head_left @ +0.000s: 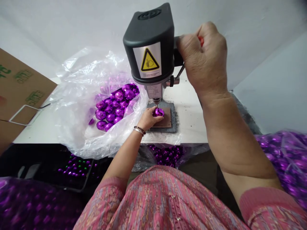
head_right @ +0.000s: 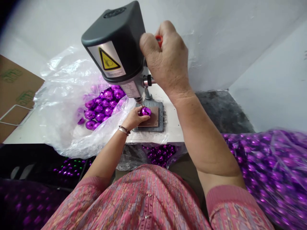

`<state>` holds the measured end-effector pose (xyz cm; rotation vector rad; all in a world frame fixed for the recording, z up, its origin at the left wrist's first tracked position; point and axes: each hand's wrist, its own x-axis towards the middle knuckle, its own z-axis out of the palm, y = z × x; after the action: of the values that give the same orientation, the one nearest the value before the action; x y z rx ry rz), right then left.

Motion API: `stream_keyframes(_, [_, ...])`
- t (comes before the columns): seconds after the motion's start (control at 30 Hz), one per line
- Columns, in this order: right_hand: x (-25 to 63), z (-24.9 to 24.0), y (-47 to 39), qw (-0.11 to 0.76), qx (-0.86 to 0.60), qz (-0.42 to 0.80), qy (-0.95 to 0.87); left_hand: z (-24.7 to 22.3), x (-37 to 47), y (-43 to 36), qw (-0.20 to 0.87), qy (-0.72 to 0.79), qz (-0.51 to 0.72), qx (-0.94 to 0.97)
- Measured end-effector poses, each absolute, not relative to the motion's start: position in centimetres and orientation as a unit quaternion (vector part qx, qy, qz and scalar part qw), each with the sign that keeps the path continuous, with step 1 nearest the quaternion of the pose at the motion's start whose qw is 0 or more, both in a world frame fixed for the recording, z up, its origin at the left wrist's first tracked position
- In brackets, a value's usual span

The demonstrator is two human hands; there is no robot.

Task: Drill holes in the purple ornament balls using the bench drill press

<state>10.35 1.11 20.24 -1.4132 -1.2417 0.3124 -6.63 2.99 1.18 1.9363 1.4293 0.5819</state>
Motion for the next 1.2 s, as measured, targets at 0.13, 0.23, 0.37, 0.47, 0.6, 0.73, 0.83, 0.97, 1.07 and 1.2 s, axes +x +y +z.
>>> stream_keyframes(0.13, [10.4,19.7,0.7,0.600,-0.583,0.134,-0.532,0.8,-6.7,2.9,0.349,0.543,0.251,0.722])
stream_keyframes(0.23, [10.2,19.0,0.4,0.617,-0.566,0.122,-0.534,1.0,-6.7,2.6,0.333,0.557,0.273,0.710])
stream_keyframes(0.37, [10.1,18.7,0.2,0.611,-0.566,0.116,-0.541,1.6,-7.5,3.0,0.413,0.568,0.220,0.677])
stream_keyframes(0.47, [10.1,18.8,0.2,0.602,-0.573,0.114,-0.544,2.0,-8.6,3.6,0.450,0.555,0.188,0.673])
stream_keyframes(0.6, [10.2,18.9,0.1,0.600,-0.576,0.107,-0.544,2.1,-9.3,3.7,0.512,0.530,0.193,0.647])
stream_keyframes(0.73, [10.1,18.9,0.2,0.604,-0.570,0.115,-0.545,2.2,-8.9,3.4,0.558,0.545,0.260,0.569])
stream_keyframes(0.83, [10.1,18.9,0.3,0.599,-0.572,0.118,-0.548,2.3,-8.5,3.3,0.548,0.562,0.282,0.552])
stream_keyframes(0.97, [10.3,18.9,0.3,0.604,-0.554,0.121,-0.561,2.3,-8.5,3.4,0.520,0.569,0.261,0.581])
stream_keyframes(1.07, [10.4,18.9,0.2,0.608,-0.548,0.128,-0.560,2.0,-8.6,3.7,0.477,0.568,0.256,0.619])
stream_keyframes(1.2, [10.4,18.8,0.1,0.613,-0.544,0.136,-0.557,2.0,-8.3,3.5,0.391,0.569,0.230,0.686])
